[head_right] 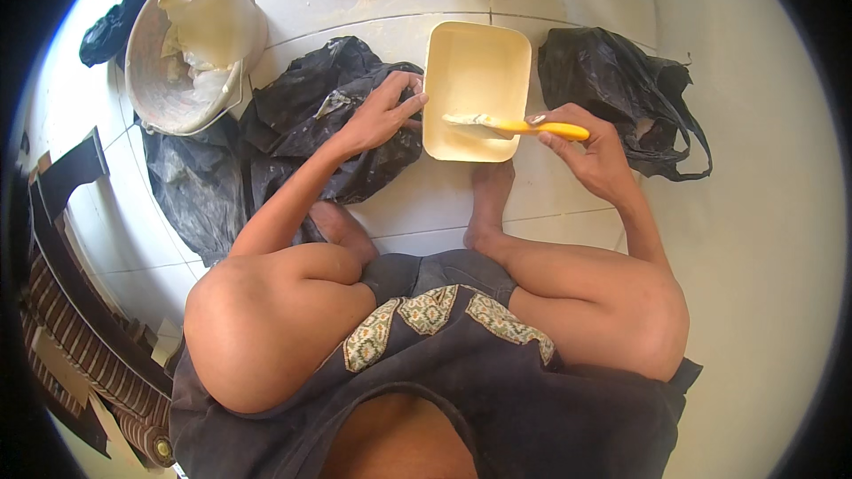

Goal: The person prepares a mixture of paint and putty by stirring contents in a bucket, transferring white material from a bag into a container, and mixing it with a brush.

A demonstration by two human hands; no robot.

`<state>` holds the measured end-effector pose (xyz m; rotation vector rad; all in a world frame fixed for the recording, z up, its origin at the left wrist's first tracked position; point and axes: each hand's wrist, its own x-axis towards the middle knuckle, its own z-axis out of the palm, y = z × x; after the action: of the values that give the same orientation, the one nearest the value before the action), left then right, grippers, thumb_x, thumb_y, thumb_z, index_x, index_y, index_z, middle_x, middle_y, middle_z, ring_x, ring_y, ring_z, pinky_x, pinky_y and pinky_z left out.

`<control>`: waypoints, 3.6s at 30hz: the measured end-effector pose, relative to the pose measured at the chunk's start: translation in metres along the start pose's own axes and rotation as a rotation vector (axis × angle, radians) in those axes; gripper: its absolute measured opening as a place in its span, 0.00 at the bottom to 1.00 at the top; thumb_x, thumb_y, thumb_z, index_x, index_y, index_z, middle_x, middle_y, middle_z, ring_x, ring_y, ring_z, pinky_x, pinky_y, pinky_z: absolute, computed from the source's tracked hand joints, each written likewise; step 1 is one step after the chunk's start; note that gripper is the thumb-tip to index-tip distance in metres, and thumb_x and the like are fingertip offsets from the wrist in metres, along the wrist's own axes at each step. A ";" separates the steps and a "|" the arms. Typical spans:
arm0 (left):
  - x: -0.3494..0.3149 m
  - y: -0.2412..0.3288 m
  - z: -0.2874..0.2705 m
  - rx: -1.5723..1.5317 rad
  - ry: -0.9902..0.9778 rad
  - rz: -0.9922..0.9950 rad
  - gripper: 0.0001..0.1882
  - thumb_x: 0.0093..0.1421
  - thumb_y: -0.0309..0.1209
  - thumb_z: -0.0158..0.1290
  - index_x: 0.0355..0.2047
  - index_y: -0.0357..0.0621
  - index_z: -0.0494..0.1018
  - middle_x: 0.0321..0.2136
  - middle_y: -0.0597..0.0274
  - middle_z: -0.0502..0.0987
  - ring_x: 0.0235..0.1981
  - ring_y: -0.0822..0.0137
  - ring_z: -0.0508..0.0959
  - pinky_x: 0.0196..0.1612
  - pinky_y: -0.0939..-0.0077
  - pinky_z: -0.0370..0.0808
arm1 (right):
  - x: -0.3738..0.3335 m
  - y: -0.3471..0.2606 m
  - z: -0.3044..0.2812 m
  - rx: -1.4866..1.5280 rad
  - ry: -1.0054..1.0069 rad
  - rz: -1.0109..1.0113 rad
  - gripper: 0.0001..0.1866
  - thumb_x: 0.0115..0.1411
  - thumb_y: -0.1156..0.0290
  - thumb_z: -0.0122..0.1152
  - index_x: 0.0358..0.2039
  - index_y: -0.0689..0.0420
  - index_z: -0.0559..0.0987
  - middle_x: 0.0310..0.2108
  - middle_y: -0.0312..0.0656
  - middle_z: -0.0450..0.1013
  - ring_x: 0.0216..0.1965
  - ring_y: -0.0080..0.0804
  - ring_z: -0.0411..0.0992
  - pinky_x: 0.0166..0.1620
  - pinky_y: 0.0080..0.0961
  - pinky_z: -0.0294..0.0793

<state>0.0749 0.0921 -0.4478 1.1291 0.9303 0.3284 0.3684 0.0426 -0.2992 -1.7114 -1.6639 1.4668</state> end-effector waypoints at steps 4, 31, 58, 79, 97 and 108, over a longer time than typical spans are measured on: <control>0.000 -0.001 0.000 0.000 -0.003 -0.002 0.13 0.68 0.36 0.48 0.45 0.38 0.66 0.50 0.57 0.64 0.52 0.64 0.71 0.49 0.65 0.82 | -0.001 -0.013 0.012 -0.180 -0.123 -0.052 0.12 0.56 0.80 0.65 0.42 0.58 0.82 0.39 0.41 0.74 0.36 0.29 0.73 0.38 0.23 0.72; -0.001 -0.007 0.006 -0.016 0.044 0.087 0.16 0.66 0.37 0.50 0.43 0.34 0.66 0.45 0.51 0.66 0.42 0.61 0.74 0.39 0.70 0.83 | 0.012 0.029 0.027 0.239 0.277 0.327 0.10 0.66 0.68 0.55 0.37 0.62 0.80 0.26 0.35 0.75 0.25 0.16 0.69 0.30 0.15 0.69; 0.002 -0.005 0.004 0.032 -0.004 -0.006 0.16 0.68 0.38 0.49 0.45 0.37 0.67 0.50 0.54 0.64 0.50 0.63 0.72 0.46 0.69 0.83 | 0.044 -0.031 0.014 -0.542 0.000 -0.152 0.08 0.60 0.72 0.61 0.34 0.64 0.77 0.27 0.47 0.74 0.23 0.39 0.70 0.31 0.28 0.72; 0.006 -0.013 0.012 0.179 0.052 0.075 0.18 0.67 0.41 0.50 0.43 0.35 0.66 0.48 0.50 0.66 0.48 0.60 0.74 0.41 0.69 0.84 | 0.044 -0.029 0.026 -0.581 -0.038 -0.028 0.08 0.61 0.71 0.60 0.32 0.64 0.76 0.24 0.48 0.74 0.21 0.41 0.70 0.29 0.31 0.72; 0.002 -0.010 0.015 0.201 0.052 0.120 0.19 0.65 0.44 0.48 0.43 0.40 0.67 0.44 0.46 0.68 0.43 0.49 0.72 0.50 0.61 0.69 | 0.055 -0.026 0.025 -0.898 0.059 -0.468 0.13 0.49 0.80 0.66 0.37 0.60 0.77 0.31 0.42 0.69 0.33 0.40 0.71 0.35 0.32 0.75; 0.003 -0.010 0.016 0.166 0.053 0.104 0.17 0.65 0.43 0.48 0.44 0.41 0.67 0.44 0.47 0.67 0.44 0.50 0.71 0.51 0.62 0.68 | 0.056 -0.034 0.023 -0.847 -0.045 -0.543 0.22 0.47 0.81 0.66 0.45 0.53 0.79 0.41 0.44 0.72 0.41 0.41 0.73 0.40 0.33 0.77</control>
<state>0.0871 0.0797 -0.4565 1.3298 0.9606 0.3719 0.3194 0.0918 -0.3050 -1.3374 -2.7279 0.5673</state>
